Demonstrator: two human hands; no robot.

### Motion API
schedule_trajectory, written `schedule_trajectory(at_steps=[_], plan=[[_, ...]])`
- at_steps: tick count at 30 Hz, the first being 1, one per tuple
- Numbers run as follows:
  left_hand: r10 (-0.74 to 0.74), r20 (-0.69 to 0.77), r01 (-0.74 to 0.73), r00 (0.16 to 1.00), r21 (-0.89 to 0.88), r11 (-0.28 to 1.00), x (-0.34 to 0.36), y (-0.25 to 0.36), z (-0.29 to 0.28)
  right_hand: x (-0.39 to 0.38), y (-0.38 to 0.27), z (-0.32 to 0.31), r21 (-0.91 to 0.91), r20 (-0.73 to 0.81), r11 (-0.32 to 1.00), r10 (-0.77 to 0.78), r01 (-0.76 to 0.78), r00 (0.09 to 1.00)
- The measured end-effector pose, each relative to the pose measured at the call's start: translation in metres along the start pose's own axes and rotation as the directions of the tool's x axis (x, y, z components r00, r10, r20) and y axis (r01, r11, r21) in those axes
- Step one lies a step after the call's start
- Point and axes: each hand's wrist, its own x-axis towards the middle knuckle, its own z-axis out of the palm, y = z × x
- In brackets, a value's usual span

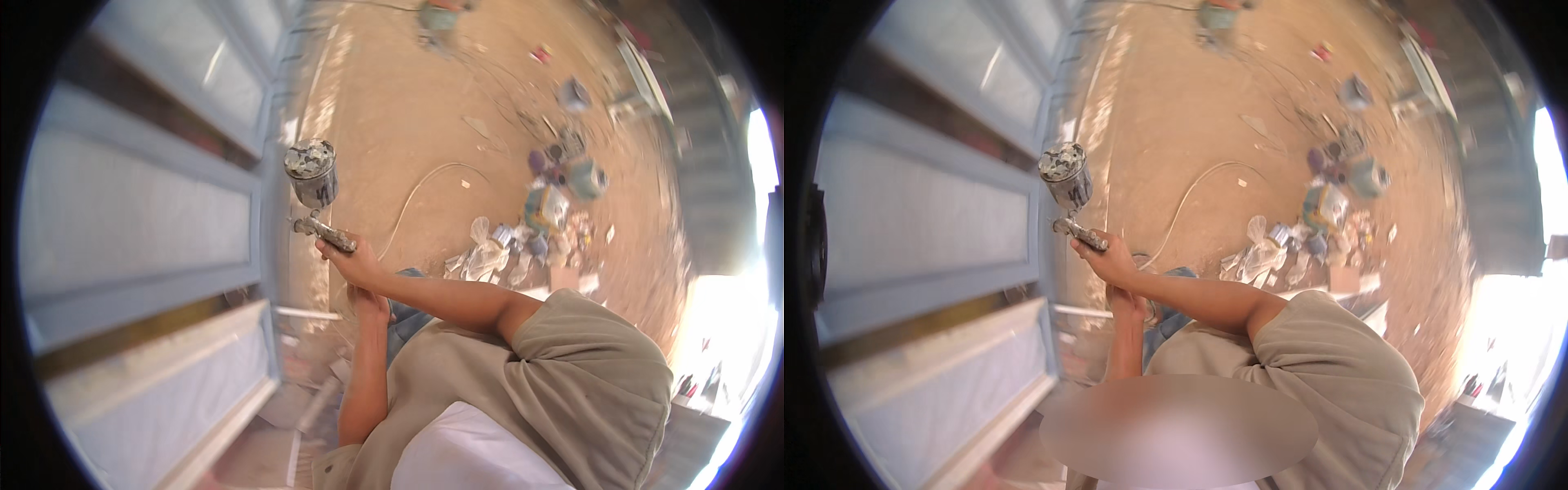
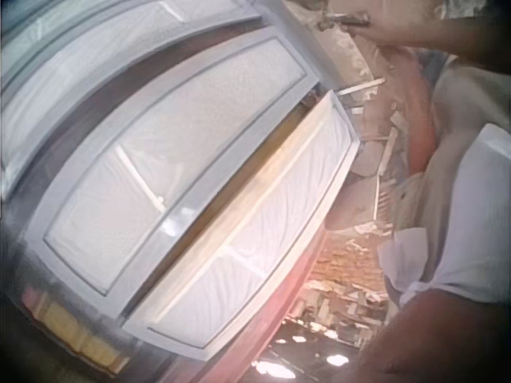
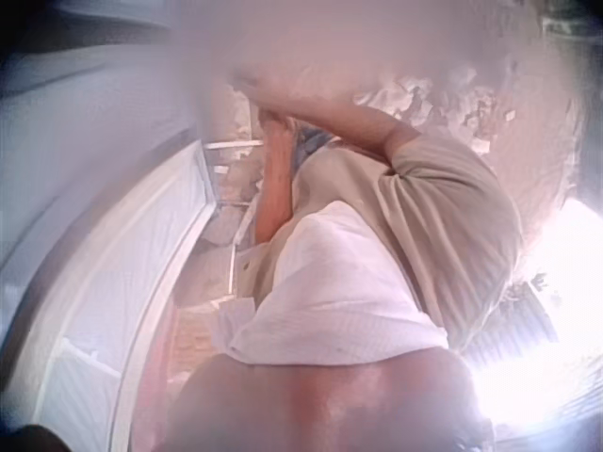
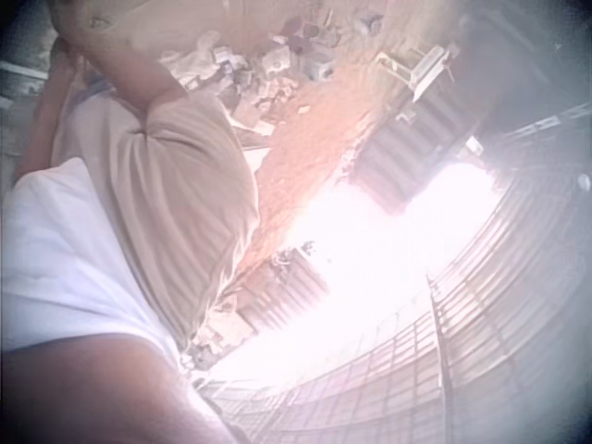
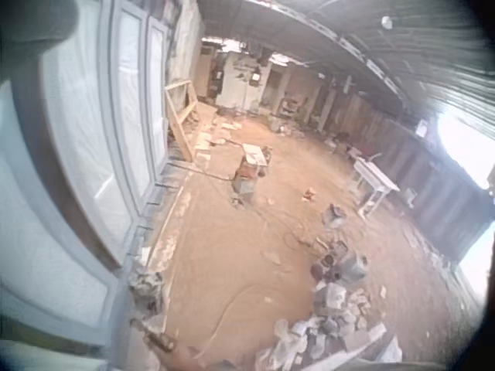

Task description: The person uses a spray gun to apply a coat of paint to a large, white, rectangular wooden frame standing upright in a workshop. They move the spray gun in steady vertical and horizontal strokes to cover the surface evenly.

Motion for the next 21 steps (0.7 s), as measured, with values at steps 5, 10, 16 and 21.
schedule_trajectory(at_steps=[5,10,16,21], plan=[[-0.088,0.234,0.034,0.968,0.226,0.973,-0.004,-0.023,0.121,0.010,-0.048,-0.129,0.231,-0.271,0.968,-0.033,0.099,0.962],[-0.331,0.479,0.063,0.813,0.494,0.867,0.035,-0.088,0.266,0.040,-0.081,-0.291,0.344,-0.484,0.922,0.009,0.181,0.875],[-0.575,0.540,0.192,0.615,0.605,0.773,0.073,-0.144,0.407,0.058,-0.115,-0.456,0.222,-0.509,0.973,0.064,0.060,0.858],[-0.654,0.623,0.105,0.430,0.685,0.721,0.108,-0.159,0.518,0.108,-0.091,-0.519,0.036,-0.630,0.962,-0.188,0.271,0.754]])
